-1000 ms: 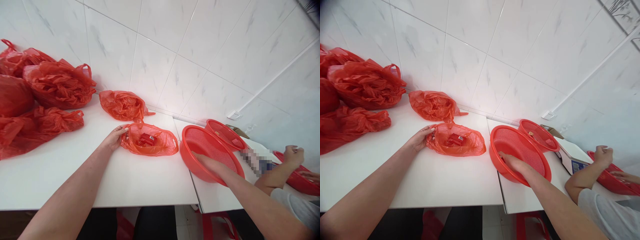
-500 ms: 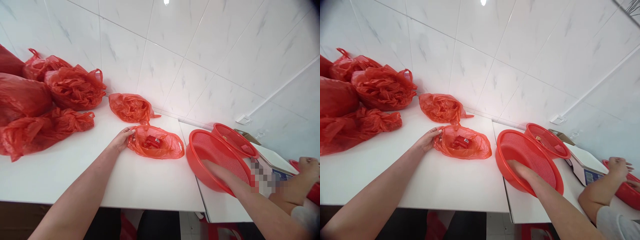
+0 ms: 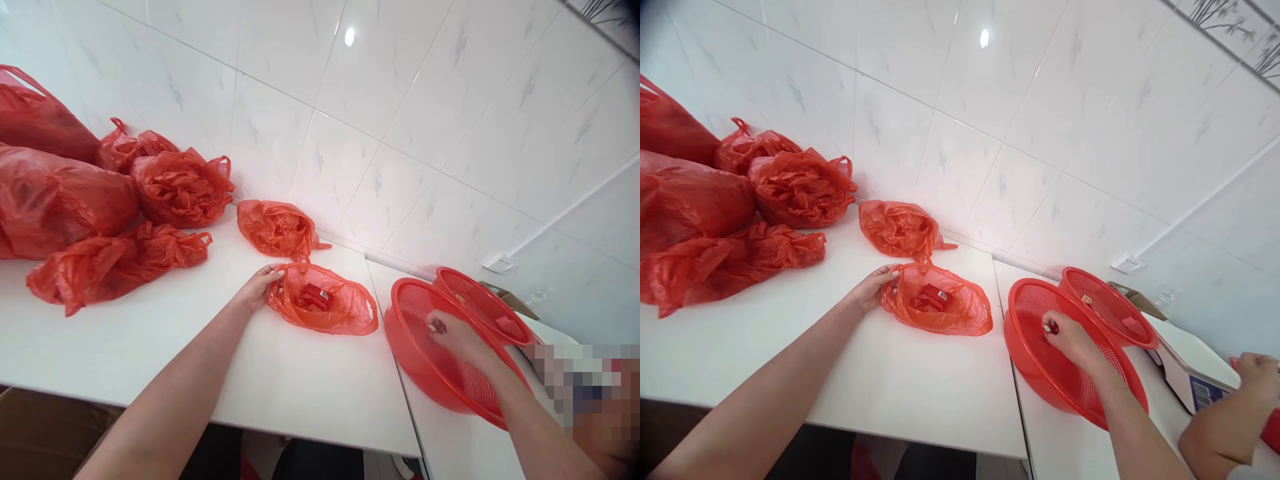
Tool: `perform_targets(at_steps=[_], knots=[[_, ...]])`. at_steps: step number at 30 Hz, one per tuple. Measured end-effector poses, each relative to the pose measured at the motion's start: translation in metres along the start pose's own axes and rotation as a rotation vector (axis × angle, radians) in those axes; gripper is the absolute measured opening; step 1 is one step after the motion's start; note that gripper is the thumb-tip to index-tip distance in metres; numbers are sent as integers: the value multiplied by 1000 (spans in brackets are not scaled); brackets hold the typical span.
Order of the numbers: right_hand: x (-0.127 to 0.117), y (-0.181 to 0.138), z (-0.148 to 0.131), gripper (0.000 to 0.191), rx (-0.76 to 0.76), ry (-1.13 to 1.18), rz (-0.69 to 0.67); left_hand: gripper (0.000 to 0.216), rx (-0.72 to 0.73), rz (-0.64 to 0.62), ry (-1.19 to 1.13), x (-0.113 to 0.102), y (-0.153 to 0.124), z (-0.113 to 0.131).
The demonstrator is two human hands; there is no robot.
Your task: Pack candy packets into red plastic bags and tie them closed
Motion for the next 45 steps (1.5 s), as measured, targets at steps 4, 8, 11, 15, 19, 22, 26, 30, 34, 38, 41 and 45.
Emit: perform_targets(at_steps=[4,8,11,15,19,22,26,30,34,38,41,45], knots=[[-11,4,-57,16,-274,-59,114,36,5,3,-2,-1,0,0],[17,-6,-141,21,-528,-22,45,36,2,14,-3,-1,-1,0],[57,-4,-189,29,-678,-8,-26,36,3,5,1,2,-4,1],[106,20,-216,35,-734,3,-87,39,1,-25,19,6,-8,2],[125,37,-217,46,-714,20,-72,37,10,-5,10,5,-9,3],[115,34,-200,47,-666,4,100,36,2,5,6,4,-6,2],[99,18,-152,37,-506,-72,378,38,-9,18,-2,0,-1,0],[113,10,-99,47,-312,-29,425,37,-6,17,-4,-2,2,-1],[144,24,-56,62,6,315,255,41,-2,1,24,0,-1,0],[157,40,-41,44,125,430,223,47,13,25,105,1,-6,-1],[157,45,-36,38,121,488,266,54,24,-18,217,7,-9,-4],[155,42,-37,34,70,597,279,79,60,-85,406,16,-12,-5]])
Point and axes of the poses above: each hand's wrist, its own y-axis towards the middle knuckle, its own x-axis out of the palm, z = x × y, the point moved 7 cm from there along y, towards the middle knuckle, and after that the axes turned 8 degrees about -x, right-handed, at the moved point
